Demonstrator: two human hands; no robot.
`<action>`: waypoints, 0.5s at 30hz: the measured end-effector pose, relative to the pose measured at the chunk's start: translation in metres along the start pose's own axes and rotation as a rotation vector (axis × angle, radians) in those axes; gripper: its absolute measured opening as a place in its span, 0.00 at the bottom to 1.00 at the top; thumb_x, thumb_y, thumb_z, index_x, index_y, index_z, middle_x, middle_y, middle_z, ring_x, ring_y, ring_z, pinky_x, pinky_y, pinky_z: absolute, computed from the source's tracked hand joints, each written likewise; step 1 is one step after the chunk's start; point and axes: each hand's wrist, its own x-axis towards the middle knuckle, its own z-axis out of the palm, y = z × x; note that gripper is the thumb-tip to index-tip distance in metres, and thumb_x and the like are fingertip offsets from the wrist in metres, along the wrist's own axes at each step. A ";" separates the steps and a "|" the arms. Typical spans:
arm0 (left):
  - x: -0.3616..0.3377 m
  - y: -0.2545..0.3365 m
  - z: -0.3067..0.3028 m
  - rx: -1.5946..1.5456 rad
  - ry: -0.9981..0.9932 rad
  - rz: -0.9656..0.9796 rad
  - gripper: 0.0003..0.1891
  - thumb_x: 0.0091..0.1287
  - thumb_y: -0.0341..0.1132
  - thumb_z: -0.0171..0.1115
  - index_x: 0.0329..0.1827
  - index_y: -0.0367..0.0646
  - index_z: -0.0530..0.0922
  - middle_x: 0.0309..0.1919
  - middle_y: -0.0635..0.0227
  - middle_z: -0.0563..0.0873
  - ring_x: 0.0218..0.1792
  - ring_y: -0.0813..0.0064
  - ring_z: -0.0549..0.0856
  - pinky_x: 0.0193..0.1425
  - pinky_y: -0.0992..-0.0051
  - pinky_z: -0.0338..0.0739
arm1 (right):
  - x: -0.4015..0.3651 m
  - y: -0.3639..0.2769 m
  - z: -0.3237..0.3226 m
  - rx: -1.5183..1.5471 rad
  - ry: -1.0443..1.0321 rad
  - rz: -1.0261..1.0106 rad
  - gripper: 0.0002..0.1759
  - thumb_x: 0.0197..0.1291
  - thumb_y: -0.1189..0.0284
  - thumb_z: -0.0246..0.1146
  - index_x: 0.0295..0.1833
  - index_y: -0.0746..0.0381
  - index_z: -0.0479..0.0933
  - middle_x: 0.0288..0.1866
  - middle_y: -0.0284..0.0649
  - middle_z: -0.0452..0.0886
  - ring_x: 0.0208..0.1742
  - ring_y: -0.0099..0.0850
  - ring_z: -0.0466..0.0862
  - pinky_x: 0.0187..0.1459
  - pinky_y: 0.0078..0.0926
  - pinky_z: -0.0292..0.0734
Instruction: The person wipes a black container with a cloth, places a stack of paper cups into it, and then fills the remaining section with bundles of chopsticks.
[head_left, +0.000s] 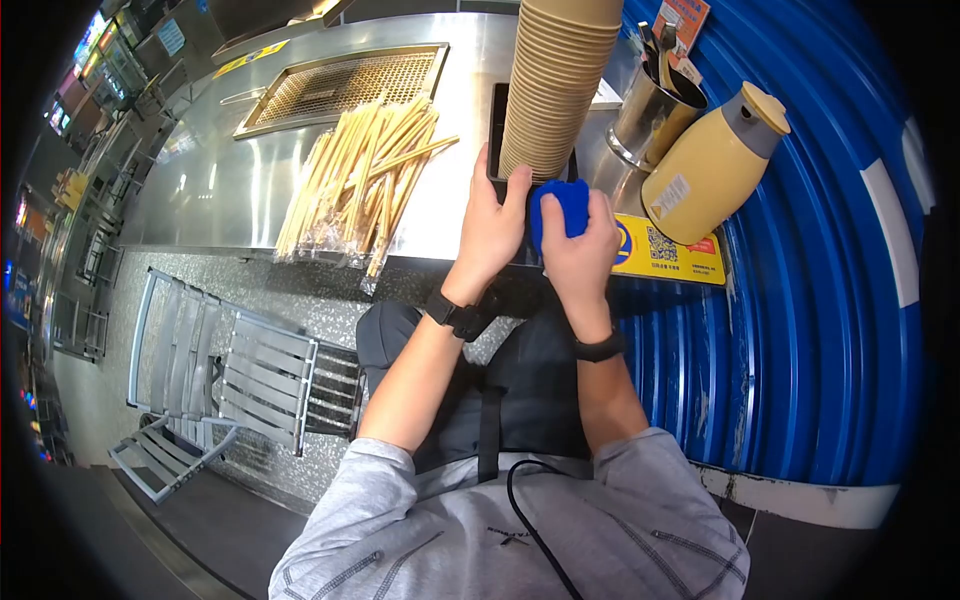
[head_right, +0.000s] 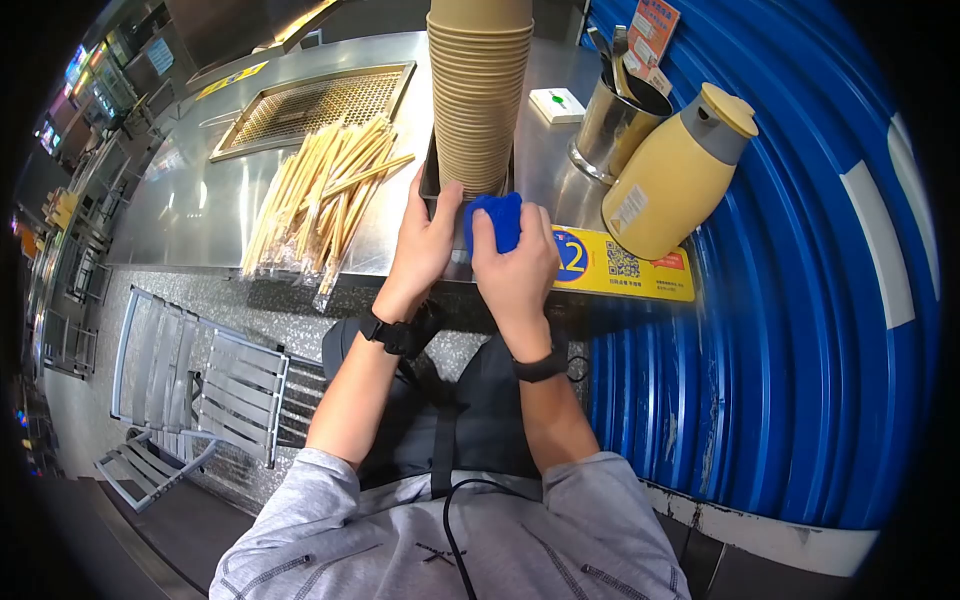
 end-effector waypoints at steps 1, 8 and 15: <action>0.000 -0.002 -0.001 0.037 0.011 -0.008 0.41 0.74 0.52 0.56 0.76 0.26 0.55 0.67 0.38 0.70 0.69 0.48 0.71 0.73 0.63 0.64 | -0.005 0.004 0.003 -0.024 -0.028 0.035 0.16 0.58 0.65 0.69 0.36 0.68 0.75 0.32 0.51 0.80 0.35 0.52 0.81 0.37 0.41 0.75; -0.002 -0.003 -0.003 0.089 0.008 -0.009 0.42 0.74 0.54 0.56 0.76 0.26 0.54 0.69 0.37 0.67 0.72 0.48 0.68 0.75 0.62 0.62 | -0.026 0.022 0.006 -0.248 -0.296 0.085 0.18 0.59 0.63 0.67 0.40 0.70 0.79 0.37 0.54 0.82 0.40 0.53 0.83 0.41 0.42 0.77; -0.004 0.000 -0.003 0.039 0.005 -0.042 0.43 0.75 0.54 0.55 0.77 0.27 0.52 0.74 0.37 0.62 0.77 0.50 0.61 0.78 0.64 0.56 | -0.004 -0.007 0.003 -0.007 0.015 -0.047 0.14 0.64 0.67 0.65 0.39 0.68 0.74 0.36 0.52 0.77 0.38 0.51 0.79 0.40 0.43 0.73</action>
